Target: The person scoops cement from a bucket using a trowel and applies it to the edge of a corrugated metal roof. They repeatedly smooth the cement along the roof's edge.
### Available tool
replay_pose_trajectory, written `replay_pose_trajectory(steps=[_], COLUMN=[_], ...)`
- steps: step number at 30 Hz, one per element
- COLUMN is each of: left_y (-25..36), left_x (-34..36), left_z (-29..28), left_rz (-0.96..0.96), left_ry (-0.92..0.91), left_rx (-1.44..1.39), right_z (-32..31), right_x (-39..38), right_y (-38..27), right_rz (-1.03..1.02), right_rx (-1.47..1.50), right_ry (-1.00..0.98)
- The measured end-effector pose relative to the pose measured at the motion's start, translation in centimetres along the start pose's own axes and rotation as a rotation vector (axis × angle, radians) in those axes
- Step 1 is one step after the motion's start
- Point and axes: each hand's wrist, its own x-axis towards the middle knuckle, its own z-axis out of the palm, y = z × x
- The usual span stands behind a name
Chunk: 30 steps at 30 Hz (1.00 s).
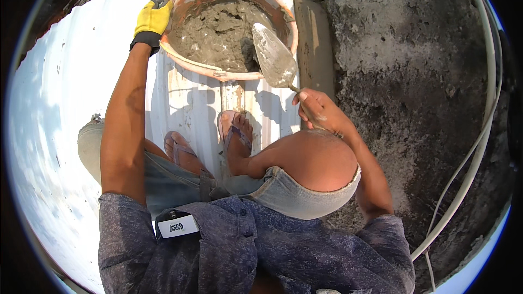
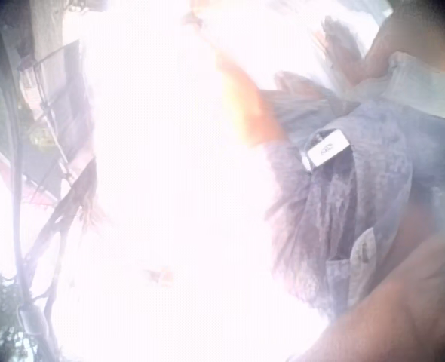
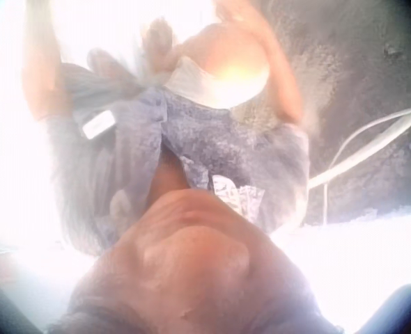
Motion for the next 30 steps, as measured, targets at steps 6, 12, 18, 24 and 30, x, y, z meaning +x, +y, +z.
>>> replay_pose_trajectory(steps=[6, 12, 18, 24, 30], left_y=[-0.8, -1.5, -0.9, -1.8, -1.5], left_x=[-0.6, 0.3, 0.4, 0.1, 0.1], left_z=[0.1, -0.4, 0.9, -1.1, 0.8], left_rz=[0.001, 0.018, 0.03, 0.002, 0.113], left_ry=[0.036, 0.034, 0.021, -0.077, 0.062], left_rx=[-0.007, -0.057, -0.049, -0.06, -0.009], right_z=[-0.6, 1.3, 5.3, 8.1, 4.1], right_x=[-8.2, -5.6, 9.5, 8.3, -6.5], right_y=[8.4, 4.4, 5.6, 11.2, 12.0], right_rz=[0.096, -0.322, -0.587, -0.322, 0.046], right_rx=[0.129, -0.196, -0.655, -0.768, -0.59], right_ry=[0.063, 0.517, 0.822, 0.816, 0.843])
